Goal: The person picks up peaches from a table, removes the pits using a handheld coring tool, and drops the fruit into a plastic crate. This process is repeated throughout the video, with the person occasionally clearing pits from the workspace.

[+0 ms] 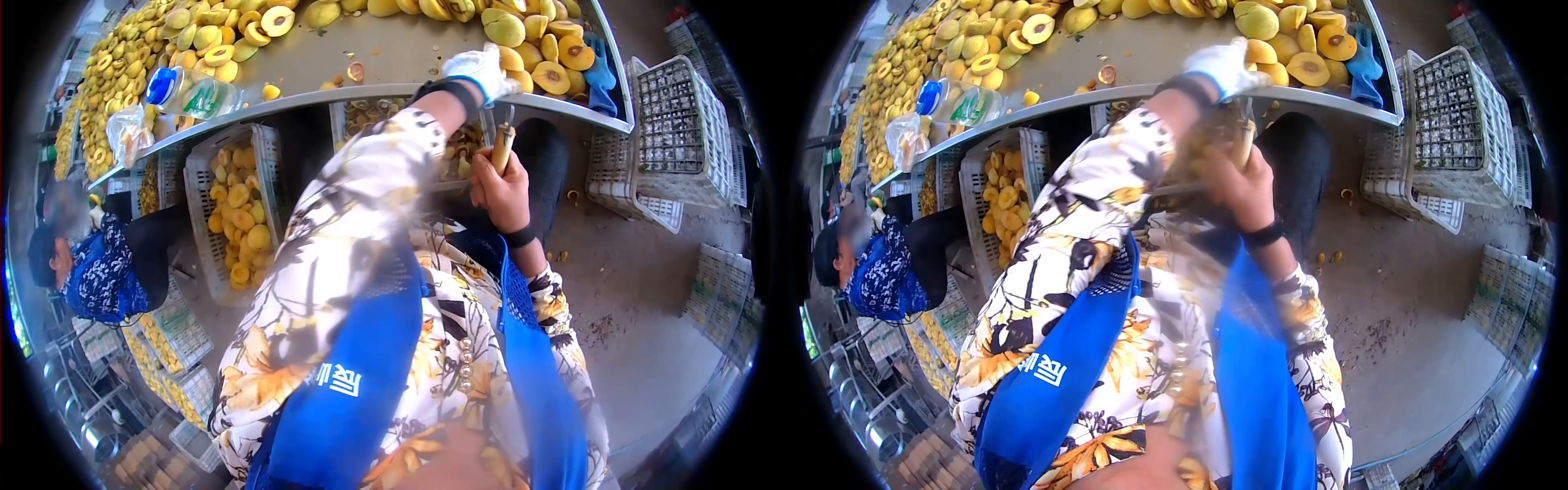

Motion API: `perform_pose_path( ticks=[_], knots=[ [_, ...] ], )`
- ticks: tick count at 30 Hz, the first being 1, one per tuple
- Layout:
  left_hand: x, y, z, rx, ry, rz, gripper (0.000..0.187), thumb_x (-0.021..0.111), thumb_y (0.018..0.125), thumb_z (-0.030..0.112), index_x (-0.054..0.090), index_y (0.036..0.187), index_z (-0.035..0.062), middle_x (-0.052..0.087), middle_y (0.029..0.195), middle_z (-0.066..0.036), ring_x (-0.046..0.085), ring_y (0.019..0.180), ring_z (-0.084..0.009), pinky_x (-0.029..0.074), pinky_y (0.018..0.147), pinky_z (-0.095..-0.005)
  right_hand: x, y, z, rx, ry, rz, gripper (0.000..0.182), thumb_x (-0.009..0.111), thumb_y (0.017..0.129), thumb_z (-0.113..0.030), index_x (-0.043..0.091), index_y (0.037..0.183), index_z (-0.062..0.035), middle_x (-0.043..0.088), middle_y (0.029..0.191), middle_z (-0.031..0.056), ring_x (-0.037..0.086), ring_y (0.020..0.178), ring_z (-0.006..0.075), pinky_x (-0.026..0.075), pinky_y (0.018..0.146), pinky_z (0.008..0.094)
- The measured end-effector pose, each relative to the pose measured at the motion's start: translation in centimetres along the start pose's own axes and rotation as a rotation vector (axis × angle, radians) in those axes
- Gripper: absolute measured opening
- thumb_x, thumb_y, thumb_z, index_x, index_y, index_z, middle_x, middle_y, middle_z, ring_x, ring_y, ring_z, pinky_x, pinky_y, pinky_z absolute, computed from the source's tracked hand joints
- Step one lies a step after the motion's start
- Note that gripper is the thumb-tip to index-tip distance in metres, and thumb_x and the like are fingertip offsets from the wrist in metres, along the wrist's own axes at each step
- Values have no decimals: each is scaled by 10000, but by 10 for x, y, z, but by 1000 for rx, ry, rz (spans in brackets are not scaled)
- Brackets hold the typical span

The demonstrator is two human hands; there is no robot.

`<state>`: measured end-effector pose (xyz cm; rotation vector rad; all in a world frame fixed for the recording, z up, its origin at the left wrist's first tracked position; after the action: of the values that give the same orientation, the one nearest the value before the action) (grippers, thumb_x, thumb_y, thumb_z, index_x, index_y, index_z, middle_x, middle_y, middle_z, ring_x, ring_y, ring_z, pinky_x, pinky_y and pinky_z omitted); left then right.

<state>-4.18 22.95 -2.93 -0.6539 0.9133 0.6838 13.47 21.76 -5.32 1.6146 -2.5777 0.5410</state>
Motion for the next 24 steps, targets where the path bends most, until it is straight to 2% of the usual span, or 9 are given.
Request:
perform_pose_path(
  ticks=[5, 8, 10, 12, 16, 17, 20, 21, 24],
  knots=[
    [3, 21, -1, -110, -59, -12, 585, 715, 614, 397, 572, 1094, 94, 602, 1081, -124, 582, 992, -270, 458, 850, -363, -8, -3, 9, -26, 3, 31, 106, 531, 862, -92, 486, 931, -26, 487, 605, 32, 397, 376, 74, 349, 356, 214],
    [-11, 9, -18, 19, -304, -44, 417, 683, 625, 404, 671, 898, 89, 639, 948, -138, 603, 914, -265, 470, 799, -335, -7, 5, -13, -36, -50, 132, 143, 529, 873, -130, 486, 957, -23, 509, 620, 49, 396, 376, 75, 341, 356, 210],
    [-33, -22, -25, 75, -497, 96, 397, 646, 643, 417, 674, 895, 112, 648, 896, -124, 613, 846, -262, 475, 766, -342, -5, 15, -23, -39, -31, 149, 186, 519, 886, -182, 483, 975, -22, 522, 628, 57, 393, 372, 75, 330, 351, 207],
    [-54, -66, -21, 228, -278, 494, 304, 666, 626, 318, 677, 873, 142, 621, 932, -124, 595, 870, -280, 479, 764, -366, 0, 33, -25, -61, 48, 86, 245, 502, 902, -249, 479, 990, -22, 531, 632, 63, 387, 365, 74, 315, 342, 204],
    [-49, -124, -19, 399, -62, 661, 315, 675, 604, 187, 626, 912, 146, 569, 961, -134, 564, 874, -311, 472, 762, -398, 23, 51, -19, -88, 48, -78, 325, 460, 911, -338, 495, 1006, -30, 518, 640, 41, 378, 390, 65, 309, 367, 200],
    [-52, -139, -18, 409, 2, 658, 323, 654, 692, 171, 603, 1006, 117, 575, 1008, -91, 572, 891, -291, 477, 764, -342, 28, 51, -21, -87, 53, -119, 315, 461, 908, -323, 507, 1000, -25, 526, 663, 37, 395, 427, 66, 323, 398, 200],
    [-44, -155, -57, 316, -1001, 407, 511, 696, 710, 320, 536, 1085, 11, 572, 1036, -90, 574, 925, -205, 476, 793, -305, 37, 48, -25, -34, 74, -226, 283, 482, 886, -245, 557, 985, 9, 590, 791, 35, 509, 628, 79, 403, 552, 206],
    [-51, -157, -69, 361, -709, 424, 563, 597, 815, 410, 477, 1155, -23, 563, 1064, -72, 554, 957, -158, 465, 817, -269, 40, 46, -24, -10, 62, -253, 281, 494, 874, -227, 566, 993, 17, 606, 818, 36, 539, 678, 85, 424, 589, 215],
    [-18, -154, -86, -49, -1606, -90, 506, 483, 889, 411, 464, 1173, -7, 566, 1060, -82, 556, 962, -153, 464, 825, -269, 53, 44, -20, -88, -259, -226, 302, 544, 837, -229, 559, 1002, 24, 626, 827, 85, 585, 735, 153, 460, 633, 280]
  ],
)
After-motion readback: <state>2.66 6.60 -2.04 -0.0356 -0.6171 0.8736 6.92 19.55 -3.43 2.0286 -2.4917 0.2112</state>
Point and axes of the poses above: each hand's wrist, its own y-axis towards the middle knuckle, its own x-axis out of the palm, z = x × y, the point moved 5 cm from there along y, towards the middle knuckle
